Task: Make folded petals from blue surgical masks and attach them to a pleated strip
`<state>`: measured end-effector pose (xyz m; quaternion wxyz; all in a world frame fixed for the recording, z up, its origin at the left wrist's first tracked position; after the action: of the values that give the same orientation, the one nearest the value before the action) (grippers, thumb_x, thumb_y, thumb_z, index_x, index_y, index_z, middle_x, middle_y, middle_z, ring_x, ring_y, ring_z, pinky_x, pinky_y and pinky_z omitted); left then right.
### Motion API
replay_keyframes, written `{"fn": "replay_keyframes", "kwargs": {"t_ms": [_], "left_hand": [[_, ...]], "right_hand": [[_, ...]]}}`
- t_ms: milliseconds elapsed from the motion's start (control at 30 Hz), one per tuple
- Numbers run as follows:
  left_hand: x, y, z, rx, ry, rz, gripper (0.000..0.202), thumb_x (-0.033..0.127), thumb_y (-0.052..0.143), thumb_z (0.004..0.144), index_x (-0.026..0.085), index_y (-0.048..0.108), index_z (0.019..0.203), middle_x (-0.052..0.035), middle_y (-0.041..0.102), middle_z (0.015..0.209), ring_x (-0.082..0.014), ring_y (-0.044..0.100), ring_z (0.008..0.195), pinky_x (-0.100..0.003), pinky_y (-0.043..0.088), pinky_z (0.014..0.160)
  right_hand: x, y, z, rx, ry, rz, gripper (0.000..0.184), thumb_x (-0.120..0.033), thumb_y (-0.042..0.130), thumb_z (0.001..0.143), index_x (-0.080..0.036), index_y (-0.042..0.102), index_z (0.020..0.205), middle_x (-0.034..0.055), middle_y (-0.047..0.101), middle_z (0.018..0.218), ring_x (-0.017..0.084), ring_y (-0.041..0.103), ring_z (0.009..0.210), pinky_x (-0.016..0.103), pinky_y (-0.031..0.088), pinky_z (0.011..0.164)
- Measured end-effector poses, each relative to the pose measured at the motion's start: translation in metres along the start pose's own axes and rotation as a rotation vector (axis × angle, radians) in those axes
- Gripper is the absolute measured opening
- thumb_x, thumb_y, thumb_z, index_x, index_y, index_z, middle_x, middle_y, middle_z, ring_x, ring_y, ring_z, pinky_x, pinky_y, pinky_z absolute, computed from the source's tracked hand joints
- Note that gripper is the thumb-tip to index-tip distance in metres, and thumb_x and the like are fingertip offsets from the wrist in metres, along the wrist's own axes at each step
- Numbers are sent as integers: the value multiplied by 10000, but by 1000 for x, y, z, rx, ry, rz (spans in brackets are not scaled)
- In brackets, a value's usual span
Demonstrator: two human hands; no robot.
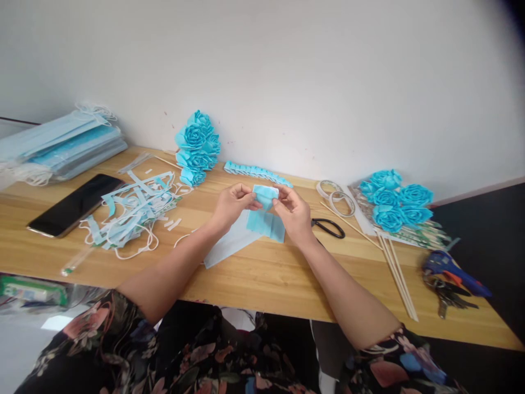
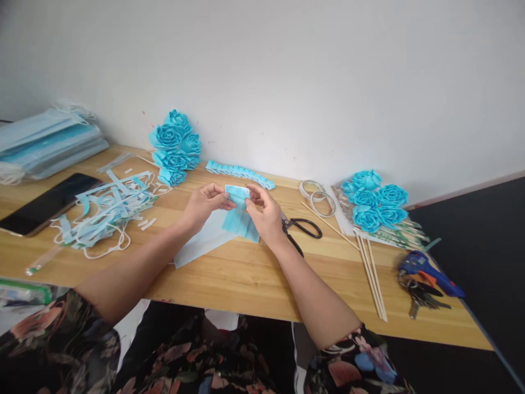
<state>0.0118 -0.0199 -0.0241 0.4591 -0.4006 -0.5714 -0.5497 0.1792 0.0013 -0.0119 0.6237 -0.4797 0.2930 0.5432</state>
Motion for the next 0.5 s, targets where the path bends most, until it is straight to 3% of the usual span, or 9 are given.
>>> {"fn": "replay_keyframes", "kwargs": {"t_ms": [100,267,433,500], "left_hand": [[-1,3,0,-33,4,-42,282,289,751,728,156,510,787,-12,686,694,-176,722,715,-313,562,738],[-1,8,1,-102,33,32,341,336,792,683,141,606,892,-5,687,707,-143,677,647,-269,524,665],[1,5,-1,-78,53,175,317,417,793,677,139,644,647,-21,664,614,-121,591,590,-259,483,642],[1,0,0,-45,56,157,312,426,789,684,139,668,667,-26,677,627,-126,593,598,-266,486,652]], "right_hand": [[0,-1,0,7,-1,-2,357,-299,629,804,-237,684,1151,52,704,1022,193,650,934,337,536,843],[3,0,-1,-11,-5,15,356,-305,623,821,-236,682,1165,44,702,997,188,652,901,338,540,820],[4,3,-2,-31,-36,3,362,-301,625,821,-244,674,1175,25,686,945,166,637,822,325,533,779],[0,-3,4,4,-53,-14,349,-295,609,822,-235,678,1158,25,687,917,162,630,798,319,522,767]]}}
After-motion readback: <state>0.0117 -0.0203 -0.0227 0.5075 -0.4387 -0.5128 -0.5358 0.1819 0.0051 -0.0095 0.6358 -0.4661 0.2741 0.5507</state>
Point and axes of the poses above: each hand's wrist, its own z-axis towards the middle knuckle, its own y-axis out of the palm, x = y × z, the point moved 6 cm from there along z, towards the middle knuckle
